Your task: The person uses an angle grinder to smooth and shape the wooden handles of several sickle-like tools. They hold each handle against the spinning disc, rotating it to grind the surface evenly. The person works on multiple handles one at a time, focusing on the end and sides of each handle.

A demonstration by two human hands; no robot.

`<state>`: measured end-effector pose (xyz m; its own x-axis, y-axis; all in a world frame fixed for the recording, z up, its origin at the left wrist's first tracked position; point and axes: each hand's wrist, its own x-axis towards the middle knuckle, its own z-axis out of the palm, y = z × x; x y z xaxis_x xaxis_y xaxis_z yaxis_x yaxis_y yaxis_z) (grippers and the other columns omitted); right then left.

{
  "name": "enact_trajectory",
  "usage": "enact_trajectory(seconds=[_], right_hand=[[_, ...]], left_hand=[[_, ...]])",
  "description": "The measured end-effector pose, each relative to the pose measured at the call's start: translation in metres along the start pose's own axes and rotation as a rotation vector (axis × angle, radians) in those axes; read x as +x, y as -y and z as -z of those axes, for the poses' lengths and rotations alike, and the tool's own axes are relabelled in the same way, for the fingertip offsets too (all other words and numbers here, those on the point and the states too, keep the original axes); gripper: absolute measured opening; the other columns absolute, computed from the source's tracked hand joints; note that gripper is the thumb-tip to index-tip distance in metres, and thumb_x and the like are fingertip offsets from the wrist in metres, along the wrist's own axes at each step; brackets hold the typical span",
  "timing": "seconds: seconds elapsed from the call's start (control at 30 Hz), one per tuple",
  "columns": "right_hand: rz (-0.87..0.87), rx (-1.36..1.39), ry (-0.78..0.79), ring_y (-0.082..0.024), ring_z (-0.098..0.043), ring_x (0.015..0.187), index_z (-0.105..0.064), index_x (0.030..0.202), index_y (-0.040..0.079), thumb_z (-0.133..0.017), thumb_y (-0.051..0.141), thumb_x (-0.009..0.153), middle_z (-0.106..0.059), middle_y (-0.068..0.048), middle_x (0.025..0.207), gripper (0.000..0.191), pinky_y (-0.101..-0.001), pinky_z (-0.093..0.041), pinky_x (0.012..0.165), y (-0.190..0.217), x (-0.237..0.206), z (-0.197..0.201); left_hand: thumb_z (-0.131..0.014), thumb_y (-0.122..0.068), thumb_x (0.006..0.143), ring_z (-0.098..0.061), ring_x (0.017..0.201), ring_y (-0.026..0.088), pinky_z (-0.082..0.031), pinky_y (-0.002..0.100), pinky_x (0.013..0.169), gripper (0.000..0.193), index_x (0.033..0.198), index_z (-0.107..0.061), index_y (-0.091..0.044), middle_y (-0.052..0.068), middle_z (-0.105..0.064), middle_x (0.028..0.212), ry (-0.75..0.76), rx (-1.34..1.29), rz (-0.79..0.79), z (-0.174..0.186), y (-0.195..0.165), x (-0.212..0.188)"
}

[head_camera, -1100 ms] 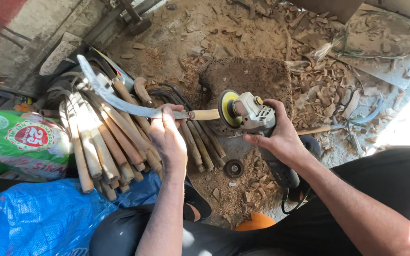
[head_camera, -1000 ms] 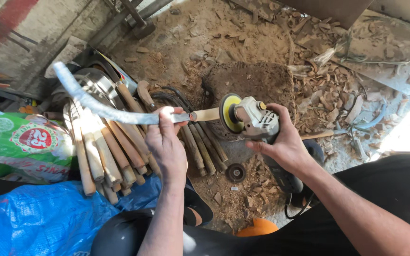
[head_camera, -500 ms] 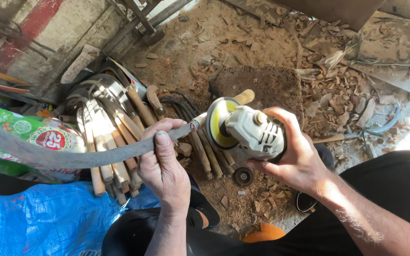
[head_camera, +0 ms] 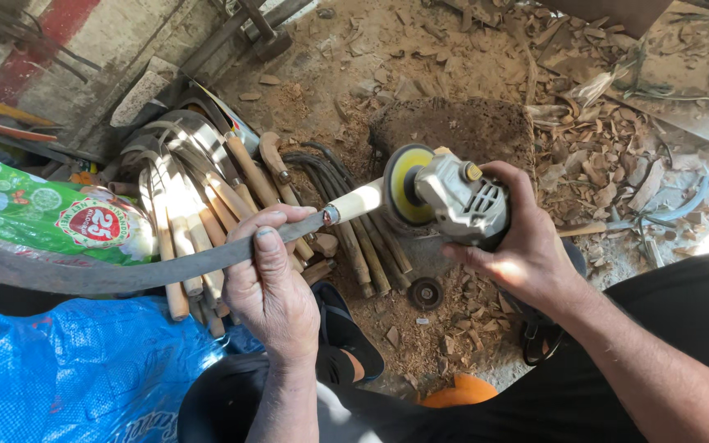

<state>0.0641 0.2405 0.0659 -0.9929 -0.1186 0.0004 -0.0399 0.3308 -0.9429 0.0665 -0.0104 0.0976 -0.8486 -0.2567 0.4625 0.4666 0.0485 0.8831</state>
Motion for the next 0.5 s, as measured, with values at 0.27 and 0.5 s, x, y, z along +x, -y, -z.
enact_trajectory(seconds=[0.27, 0.5], right_hand=[[0.057, 0.296, 0.073, -0.021, -0.055, 0.132, -0.035, 0.149, 0.005, -0.089, 0.002, 0.069, -0.052, -0.011, 0.138, 0.097, -0.0365, -0.052, 0.110, 0.012, -0.014, -0.009], [0.079, 0.145, 0.021, -0.022, -0.054, 0.133, -0.035, 0.147, 0.005, -0.089, -0.004, 0.066, -0.052, -0.012, 0.138, 0.098, -0.0365, -0.050, 0.113, 0.012, -0.007, -0.005]], left_hand=[[-0.056, -0.018, 0.115, -0.071, 0.102, 0.020, -0.059, 0.033, 0.096, 0.021, 0.119, -0.062, 0.001, 0.014, -0.071, 0.114, 0.039, 0.098, 0.005, 0.002, -0.005, -0.003], [-0.056, -0.019, 0.118, -0.071, 0.105, 0.019, -0.060, 0.032, 0.099, 0.020, 0.121, -0.062, 0.000, 0.013, -0.072, 0.113, 0.092, 0.108, -0.038, 0.003, -0.008, -0.001]])
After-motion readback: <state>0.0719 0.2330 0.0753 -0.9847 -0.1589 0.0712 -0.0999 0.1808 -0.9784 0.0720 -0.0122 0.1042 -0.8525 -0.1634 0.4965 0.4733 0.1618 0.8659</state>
